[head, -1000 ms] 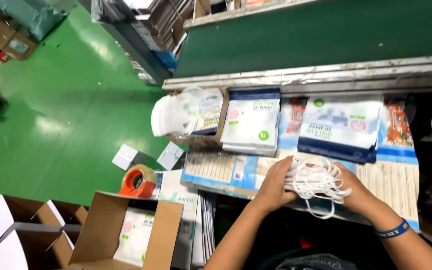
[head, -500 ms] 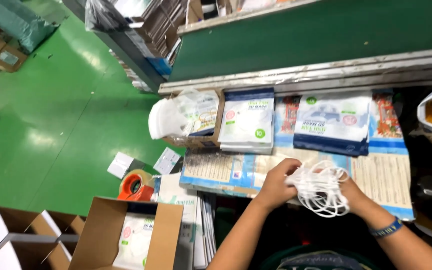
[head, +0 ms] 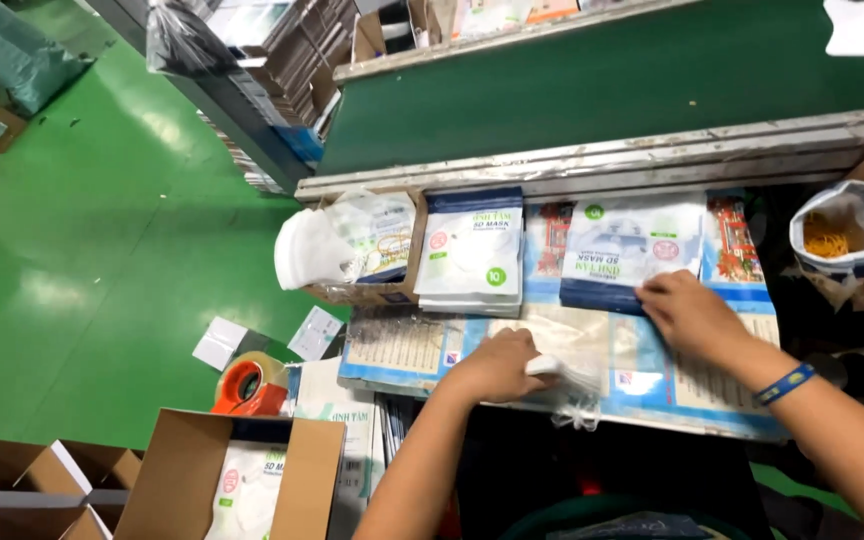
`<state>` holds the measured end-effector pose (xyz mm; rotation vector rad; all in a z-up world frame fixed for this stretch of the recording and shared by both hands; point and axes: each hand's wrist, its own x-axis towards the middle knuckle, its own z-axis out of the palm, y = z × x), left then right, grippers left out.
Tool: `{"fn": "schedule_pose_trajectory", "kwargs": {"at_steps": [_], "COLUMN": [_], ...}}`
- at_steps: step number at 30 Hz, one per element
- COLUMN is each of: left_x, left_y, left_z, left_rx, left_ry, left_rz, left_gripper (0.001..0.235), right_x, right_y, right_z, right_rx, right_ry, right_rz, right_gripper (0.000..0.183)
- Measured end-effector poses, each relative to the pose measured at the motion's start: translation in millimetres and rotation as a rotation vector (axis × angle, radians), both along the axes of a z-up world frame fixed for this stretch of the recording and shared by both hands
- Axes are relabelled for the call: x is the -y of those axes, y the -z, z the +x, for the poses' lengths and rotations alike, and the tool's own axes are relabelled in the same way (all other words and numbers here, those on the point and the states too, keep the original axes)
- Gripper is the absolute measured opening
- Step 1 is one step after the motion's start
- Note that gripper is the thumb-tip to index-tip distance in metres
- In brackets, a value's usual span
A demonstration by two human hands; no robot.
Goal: Packing individual face masks into plastic pouches and then into cardboard boxes at a production line.
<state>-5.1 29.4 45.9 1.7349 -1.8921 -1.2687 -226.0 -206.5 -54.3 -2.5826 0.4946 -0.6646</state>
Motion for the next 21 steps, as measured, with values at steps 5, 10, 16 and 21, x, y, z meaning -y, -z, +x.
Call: {"fn": "schedule_pose_trajectory", "kwargs": {"at_steps": [5, 10, 16, 21], "left_x": [57.5, 80.2, 79.7, 81.5], "left_y": [65.4, 135.4, 127.8, 96.2], "left_z": [5.4, -14.1, -31.1, -45.1], "left_rx": [0.018, 0.081, 0.261, 0.395], "left_ry": [0.047, 0.090, 0.103, 0.123], "left_rz": [-0.133, -0.153, -0.144, -0.038], "left_gripper": [0.100, 0.117, 0.106, 0.074], "right_x": [-17.2, -17.0, -25.0, -29.7], "right_y": [-5.5, -4.5, -17.3, -30.0], "right_z": [15.7, 18.9, 39.4, 68.7], "right_rx": [-0.241, -0.229, -0.344, -0.330], "right_ry": [-0.044, 0.011, 0.102, 0.187], "right_rz": [-0.254, -0.189, -0.216, -0.275], "right_gripper": [0.028, 0.022, 0.035, 0.043]}}
